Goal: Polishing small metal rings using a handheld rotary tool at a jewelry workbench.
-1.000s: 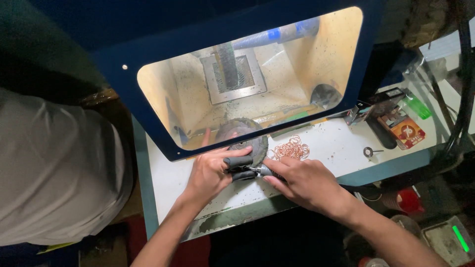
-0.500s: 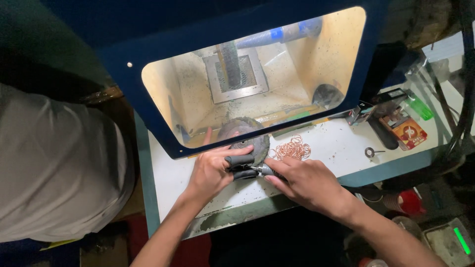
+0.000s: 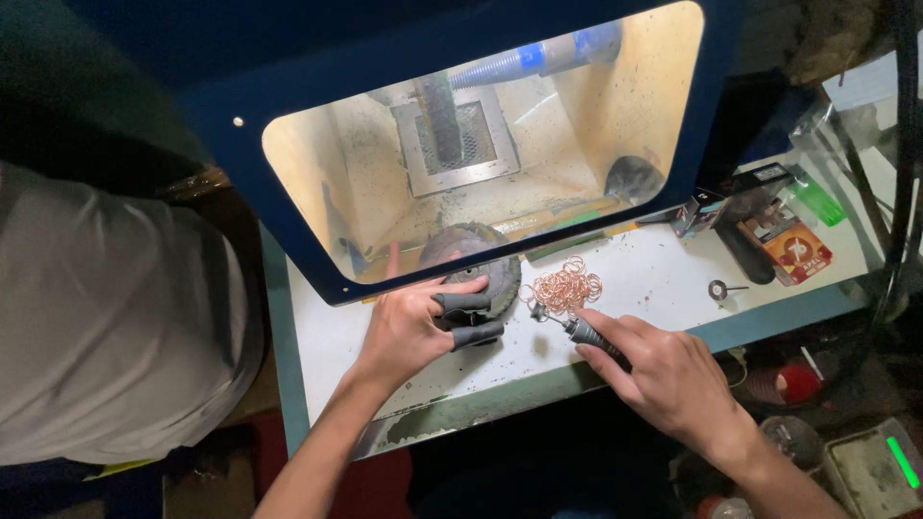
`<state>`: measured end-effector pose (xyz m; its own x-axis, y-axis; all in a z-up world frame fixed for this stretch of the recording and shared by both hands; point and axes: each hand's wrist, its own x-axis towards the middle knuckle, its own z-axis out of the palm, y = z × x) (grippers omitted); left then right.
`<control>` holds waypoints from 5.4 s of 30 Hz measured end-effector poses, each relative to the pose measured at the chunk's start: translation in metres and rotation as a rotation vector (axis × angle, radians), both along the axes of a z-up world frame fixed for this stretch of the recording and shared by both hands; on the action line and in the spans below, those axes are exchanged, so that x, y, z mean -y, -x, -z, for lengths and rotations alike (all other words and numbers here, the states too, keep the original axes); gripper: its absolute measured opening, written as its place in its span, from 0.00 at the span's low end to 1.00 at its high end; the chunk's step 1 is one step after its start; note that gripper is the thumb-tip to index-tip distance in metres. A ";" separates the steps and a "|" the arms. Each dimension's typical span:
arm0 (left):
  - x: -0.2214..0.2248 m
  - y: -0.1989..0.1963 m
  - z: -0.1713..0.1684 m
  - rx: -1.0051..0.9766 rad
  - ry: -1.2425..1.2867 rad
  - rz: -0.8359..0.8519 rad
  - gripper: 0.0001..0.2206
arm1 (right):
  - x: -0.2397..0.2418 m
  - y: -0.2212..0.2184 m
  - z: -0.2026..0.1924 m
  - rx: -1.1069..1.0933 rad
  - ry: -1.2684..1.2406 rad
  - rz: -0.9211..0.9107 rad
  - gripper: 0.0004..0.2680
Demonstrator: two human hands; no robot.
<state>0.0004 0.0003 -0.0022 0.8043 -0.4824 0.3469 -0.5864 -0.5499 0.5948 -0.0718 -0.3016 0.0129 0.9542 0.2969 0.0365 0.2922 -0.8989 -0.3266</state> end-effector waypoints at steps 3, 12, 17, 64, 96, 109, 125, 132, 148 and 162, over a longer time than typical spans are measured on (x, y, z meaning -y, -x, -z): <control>-0.001 0.002 0.001 -0.014 0.006 -0.002 0.09 | 0.000 0.000 0.002 -0.001 -0.010 0.010 0.20; -0.017 0.034 -0.013 0.016 -0.029 -0.120 0.14 | 0.003 0.001 0.009 0.017 -0.011 0.004 0.19; -0.030 0.053 -0.017 0.028 -0.054 -0.263 0.11 | -0.002 0.003 0.008 0.048 0.037 0.010 0.19; -0.037 0.100 -0.005 0.249 -0.304 -0.740 0.29 | -0.010 -0.014 -0.005 0.091 -0.211 0.044 0.19; 0.013 0.054 -0.017 -0.079 -0.212 -0.425 0.14 | -0.059 -0.016 0.008 0.190 -0.247 -0.045 0.16; 0.029 0.084 -0.022 0.010 -0.163 -0.283 0.12 | -0.089 -0.032 0.003 0.256 -0.116 -0.021 0.14; 0.044 0.086 -0.015 0.383 0.050 -0.325 0.10 | -0.086 -0.003 0.002 0.015 -0.338 0.097 0.09; 0.040 0.085 -0.014 0.377 0.052 -0.307 0.08 | -0.087 -0.002 -0.001 -0.070 -0.472 0.027 0.09; 0.010 0.069 -0.012 0.018 0.118 -0.125 0.10 | -0.074 -0.021 -0.013 -0.397 -0.824 -0.120 0.03; 0.017 0.070 -0.029 -0.021 0.198 -0.168 0.21 | -0.082 -0.055 0.000 -0.512 -0.721 0.228 0.07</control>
<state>-0.0694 -0.0170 0.0264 0.8754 -0.2662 0.4036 -0.4832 -0.5104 0.7114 -0.0172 -0.2201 0.0134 0.9377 0.1684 -0.3040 -0.2028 -0.4453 -0.8721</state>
